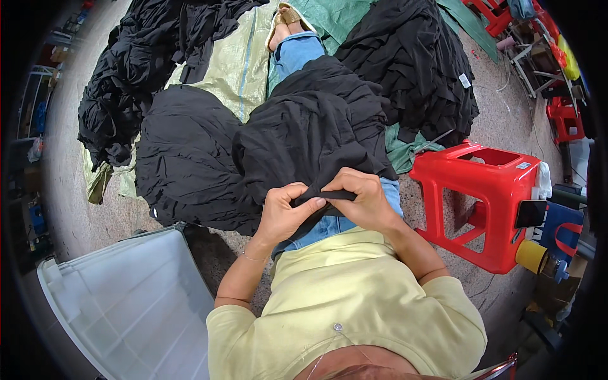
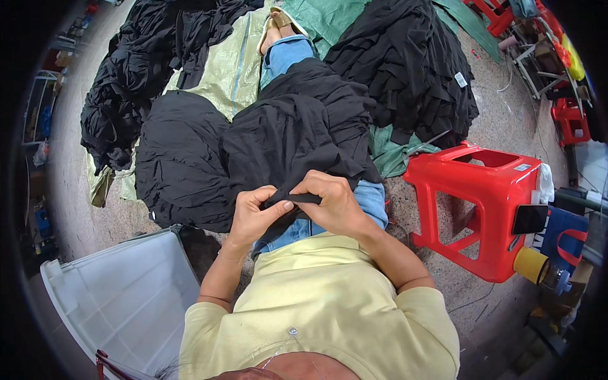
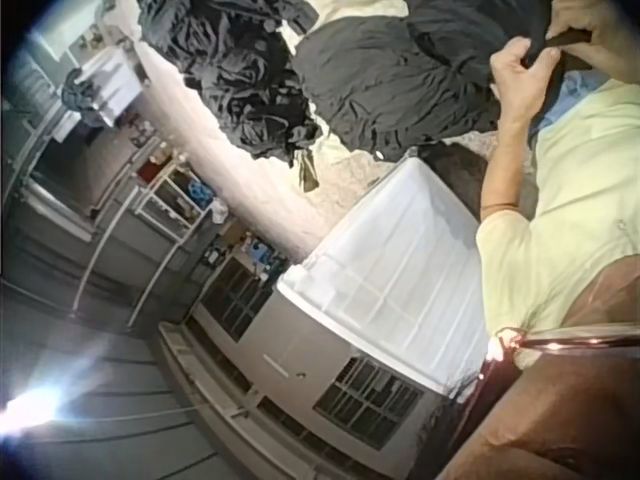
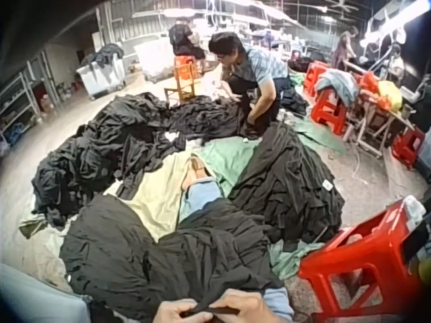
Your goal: Inspecting and sorting black fabric garment pieces in a manufacturing setting.
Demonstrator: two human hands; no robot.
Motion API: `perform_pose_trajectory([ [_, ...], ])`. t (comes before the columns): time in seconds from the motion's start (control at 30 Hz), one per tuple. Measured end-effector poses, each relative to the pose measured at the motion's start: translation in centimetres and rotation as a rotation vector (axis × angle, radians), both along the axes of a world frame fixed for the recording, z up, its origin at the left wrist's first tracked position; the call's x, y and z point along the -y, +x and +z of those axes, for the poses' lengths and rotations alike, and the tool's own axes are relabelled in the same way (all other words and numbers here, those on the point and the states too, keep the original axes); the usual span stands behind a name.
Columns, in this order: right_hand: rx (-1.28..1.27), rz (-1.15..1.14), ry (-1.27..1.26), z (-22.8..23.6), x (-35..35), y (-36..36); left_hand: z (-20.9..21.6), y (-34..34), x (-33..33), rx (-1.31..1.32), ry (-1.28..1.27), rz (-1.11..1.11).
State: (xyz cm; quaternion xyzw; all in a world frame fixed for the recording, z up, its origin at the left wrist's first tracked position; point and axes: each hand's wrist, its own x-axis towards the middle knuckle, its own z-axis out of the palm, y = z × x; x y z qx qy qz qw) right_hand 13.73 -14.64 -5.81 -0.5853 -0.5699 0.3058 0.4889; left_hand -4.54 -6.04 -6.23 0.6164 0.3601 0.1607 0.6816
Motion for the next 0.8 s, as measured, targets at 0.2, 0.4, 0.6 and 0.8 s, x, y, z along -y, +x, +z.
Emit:
perform_pose_trajectory([
  [0.2, 0.030, -0.034, 0.063, -0.25, -0.44, -0.04, -0.08, 0.37, 0.16, 0.141, -0.363, 0.165],
  [0.4, 0.203, -0.012, 0.159, 0.36, -0.39, -0.19, -0.23, 0.66, 0.59, 0.192, -0.385, 0.240],
  [0.6, 0.329, -0.012, 0.252, 0.34, -0.19, -0.35, -0.39, 0.35, 0.28, 0.251, -0.516, 0.252],
  [0.8, 0.247, 0.021, 0.184, -0.01, -0.12, -0.30, -0.35, 0.15, 0.11, 0.197, -0.519, 0.217],
])
